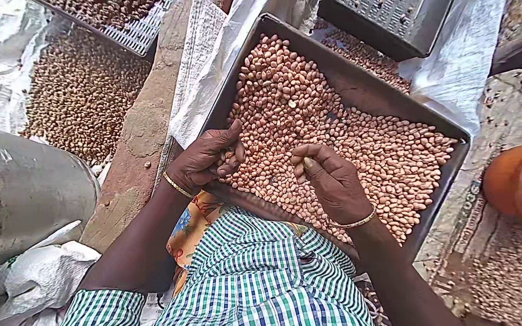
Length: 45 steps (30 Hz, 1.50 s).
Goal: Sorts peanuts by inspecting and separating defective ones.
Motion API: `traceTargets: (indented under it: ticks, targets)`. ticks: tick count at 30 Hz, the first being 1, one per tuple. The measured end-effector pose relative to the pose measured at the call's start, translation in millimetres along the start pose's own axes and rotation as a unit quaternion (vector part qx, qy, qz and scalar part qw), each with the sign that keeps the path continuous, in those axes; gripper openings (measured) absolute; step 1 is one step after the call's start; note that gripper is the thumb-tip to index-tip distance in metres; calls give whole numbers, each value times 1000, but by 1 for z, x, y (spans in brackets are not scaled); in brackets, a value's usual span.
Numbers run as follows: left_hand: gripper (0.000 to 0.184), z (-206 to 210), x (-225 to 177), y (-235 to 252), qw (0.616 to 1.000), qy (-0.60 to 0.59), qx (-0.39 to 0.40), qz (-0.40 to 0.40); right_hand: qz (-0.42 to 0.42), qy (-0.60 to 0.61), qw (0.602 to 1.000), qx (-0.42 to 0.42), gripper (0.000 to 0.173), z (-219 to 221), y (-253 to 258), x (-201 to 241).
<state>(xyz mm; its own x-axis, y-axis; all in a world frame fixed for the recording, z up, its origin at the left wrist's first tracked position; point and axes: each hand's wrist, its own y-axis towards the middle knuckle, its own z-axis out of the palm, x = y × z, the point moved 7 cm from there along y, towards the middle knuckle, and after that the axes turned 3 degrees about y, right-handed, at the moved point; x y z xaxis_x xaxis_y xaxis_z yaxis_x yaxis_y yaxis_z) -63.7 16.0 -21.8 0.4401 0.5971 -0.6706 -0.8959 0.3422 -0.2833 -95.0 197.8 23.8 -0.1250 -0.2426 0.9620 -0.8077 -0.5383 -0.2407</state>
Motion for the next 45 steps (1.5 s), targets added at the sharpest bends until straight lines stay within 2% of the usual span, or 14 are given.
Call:
traceTargets:
  ticks: [2,4,9,12,15,17,22,25,27,31,34,36,39,45]
  targets:
    - [68,9,9,3,996,26,-13,-80,-139,-92,985,38,29,24,1,40]
    - [74,16,16,3,990,36,8,-136,-177,-174,966,75,40,40,2,55]
    - [68,6,9,2,997,-5,41,-70,-88,-299,950,14,22,6,2,-7]
    - [66,3,4,4,999,-2,25,-27,-102,-402,910,19,12,18,-7,-39]
    - [65,-1,1,2,1000,-22,22,-2,-9,-478,876,64,15,31,-2,-42]
    - [64,-1,-2,1,999,-28,26,13,73,-435,892,102,18,24,8,-40]
    - [69,5,8,2,998,-1,20,-57,-39,-79,996,-7,9,3,18,6]
    - [70,14,16,3,990,36,24,-136,-46,-118,991,38,18,17,37,23]
    - [62,9,10,1,995,3,17,-94,-3,-220,970,106,16,9,49,14]
    - [49,-8,-15,-6,984,-86,-15,157,124,-376,879,266,13,17,78,20]
    - [49,-13,-26,-18,941,-103,-46,318,-128,-281,946,96,30,10,120,90]
    - [51,-16,-31,-25,919,-116,-72,370,-293,-258,920,29,34,10,134,105]
    - [51,-19,-34,-29,904,-122,-102,397,-408,-232,868,159,24,47,119,54]
    - [48,-14,-32,-29,915,-77,-89,385,-432,-182,827,309,20,115,100,-16]
